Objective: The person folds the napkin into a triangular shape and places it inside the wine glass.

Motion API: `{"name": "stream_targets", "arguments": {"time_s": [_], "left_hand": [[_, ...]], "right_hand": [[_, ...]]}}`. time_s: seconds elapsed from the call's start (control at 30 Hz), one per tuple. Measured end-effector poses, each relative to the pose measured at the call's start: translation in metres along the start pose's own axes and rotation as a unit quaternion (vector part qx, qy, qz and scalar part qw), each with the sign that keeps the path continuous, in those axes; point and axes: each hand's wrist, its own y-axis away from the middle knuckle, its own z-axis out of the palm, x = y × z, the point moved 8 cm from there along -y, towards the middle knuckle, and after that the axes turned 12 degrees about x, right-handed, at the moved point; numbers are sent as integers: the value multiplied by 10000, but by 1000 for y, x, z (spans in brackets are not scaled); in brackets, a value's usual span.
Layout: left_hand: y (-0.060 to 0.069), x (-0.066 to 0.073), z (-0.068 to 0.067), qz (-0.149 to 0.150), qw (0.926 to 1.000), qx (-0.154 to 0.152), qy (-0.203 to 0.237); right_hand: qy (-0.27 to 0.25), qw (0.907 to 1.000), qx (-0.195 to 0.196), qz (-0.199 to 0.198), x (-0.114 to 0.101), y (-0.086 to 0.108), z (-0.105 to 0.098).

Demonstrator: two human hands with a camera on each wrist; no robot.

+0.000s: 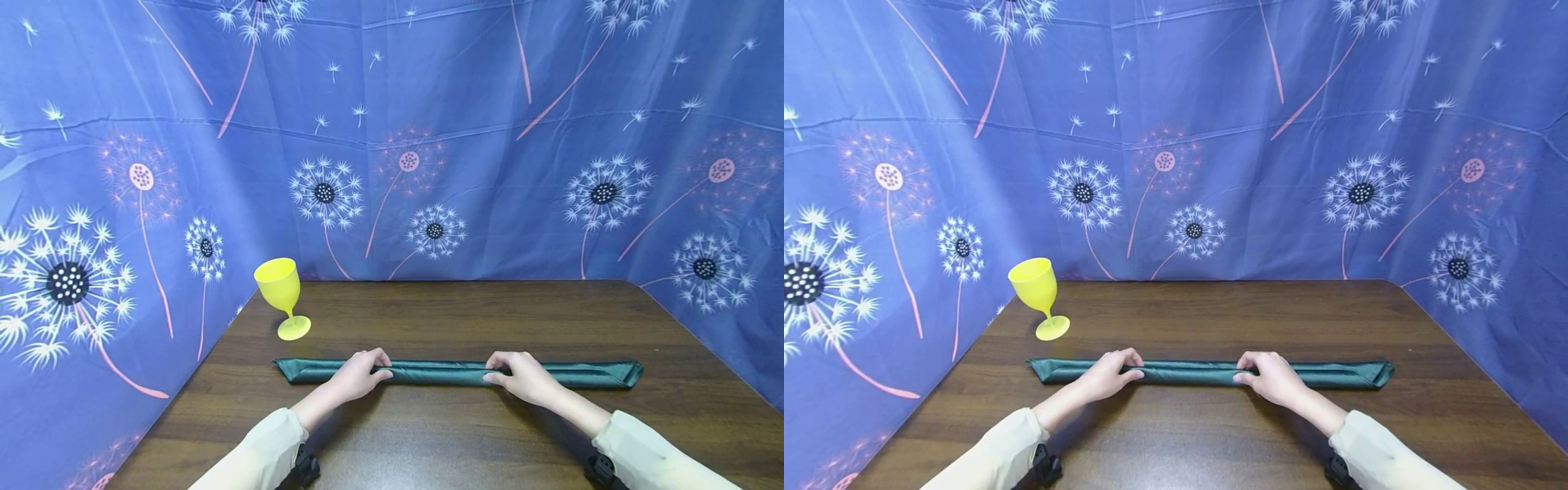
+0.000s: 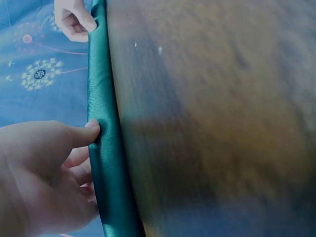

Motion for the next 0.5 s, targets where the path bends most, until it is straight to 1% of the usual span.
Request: {"name": "stream_targets", "arguments": {"time_s": [0.13, 0.2, 0.37, 0.5], "left_hand": [[0, 0, 0, -9, 10000, -40, -29], [0, 1, 0, 14, 10000, -14, -54], [0, 2, 0, 29, 10000, 5, -89], [1, 2, 0, 23, 10000, -32, -30]], "right_hand": [[158, 9998, 68, -87, -2, 1, 0], [234, 9996, 118, -129, -2, 1, -1], [245, 9995, 127, -174, -2, 1, 0], [208, 9996, 88, -172, -2, 1, 0]]}}
